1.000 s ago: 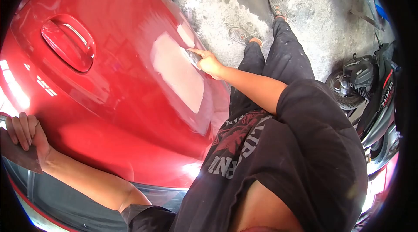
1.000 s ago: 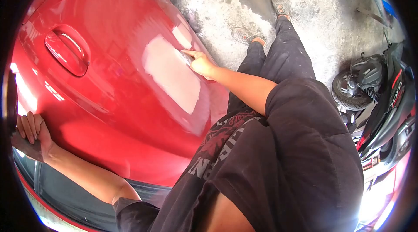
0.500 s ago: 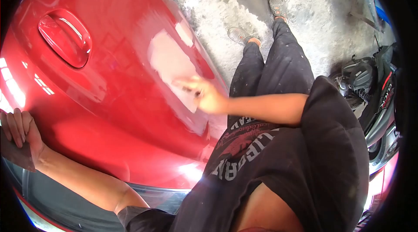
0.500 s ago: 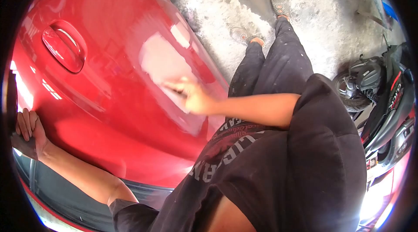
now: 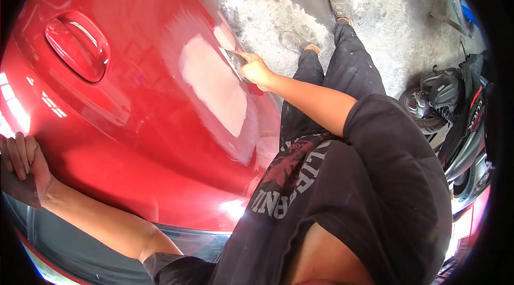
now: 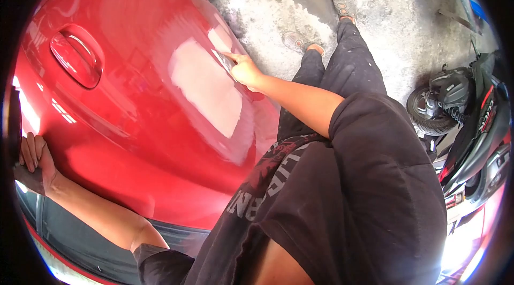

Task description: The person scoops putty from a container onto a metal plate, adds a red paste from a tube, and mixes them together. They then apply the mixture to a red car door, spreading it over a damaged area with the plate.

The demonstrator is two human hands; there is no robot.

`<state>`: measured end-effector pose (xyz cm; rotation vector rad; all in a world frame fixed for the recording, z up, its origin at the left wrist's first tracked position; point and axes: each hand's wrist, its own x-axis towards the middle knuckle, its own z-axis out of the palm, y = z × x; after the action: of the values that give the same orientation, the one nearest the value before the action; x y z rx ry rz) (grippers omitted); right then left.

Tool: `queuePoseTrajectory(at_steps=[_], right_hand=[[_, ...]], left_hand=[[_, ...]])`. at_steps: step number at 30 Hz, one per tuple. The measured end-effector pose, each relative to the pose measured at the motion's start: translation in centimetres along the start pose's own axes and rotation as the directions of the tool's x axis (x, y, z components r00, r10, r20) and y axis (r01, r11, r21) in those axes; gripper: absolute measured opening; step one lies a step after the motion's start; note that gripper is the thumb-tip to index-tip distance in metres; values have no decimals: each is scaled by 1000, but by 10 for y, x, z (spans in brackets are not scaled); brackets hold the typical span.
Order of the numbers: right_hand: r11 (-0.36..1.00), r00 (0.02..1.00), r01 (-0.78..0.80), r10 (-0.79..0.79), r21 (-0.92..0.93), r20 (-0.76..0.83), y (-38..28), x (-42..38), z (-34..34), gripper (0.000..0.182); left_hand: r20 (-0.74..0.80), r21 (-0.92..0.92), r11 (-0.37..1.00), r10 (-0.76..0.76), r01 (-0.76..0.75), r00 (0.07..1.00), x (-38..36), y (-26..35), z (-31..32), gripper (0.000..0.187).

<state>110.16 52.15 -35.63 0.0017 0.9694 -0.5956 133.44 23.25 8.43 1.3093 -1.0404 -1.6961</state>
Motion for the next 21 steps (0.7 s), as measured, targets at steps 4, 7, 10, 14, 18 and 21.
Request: queuePoseTrajectory(at_steps=[4,7,10,14,18,21], right_hand=[[999,1000,-23,23,-28,17,-6,-3,-2,74],[999,996,39,-39,3,-84,-10,-7,-3,71],[988,985,153,-150,24,-90,-18,-20,-25,70],[898,912,396,-409,-190,-32,-77,-66,-62,70],[385,588,756,-754,-529,292,-168,-148,-70,73],[61,427,808,-747,-586,510,-201,-193,-51,67]], left_hand=[[-3,-13,1000,-12,12,1000,1,3,-4,28],[72,-67,997,-43,48,996,4,0,5,31],[-84,47,998,35,-31,996,0,5,-11,32],[-494,394,899,384,-193,780,-4,-40,65,35],[-340,463,884,104,70,935,-46,-97,118,46],[-403,494,860,93,131,910,-71,-162,178,30]])
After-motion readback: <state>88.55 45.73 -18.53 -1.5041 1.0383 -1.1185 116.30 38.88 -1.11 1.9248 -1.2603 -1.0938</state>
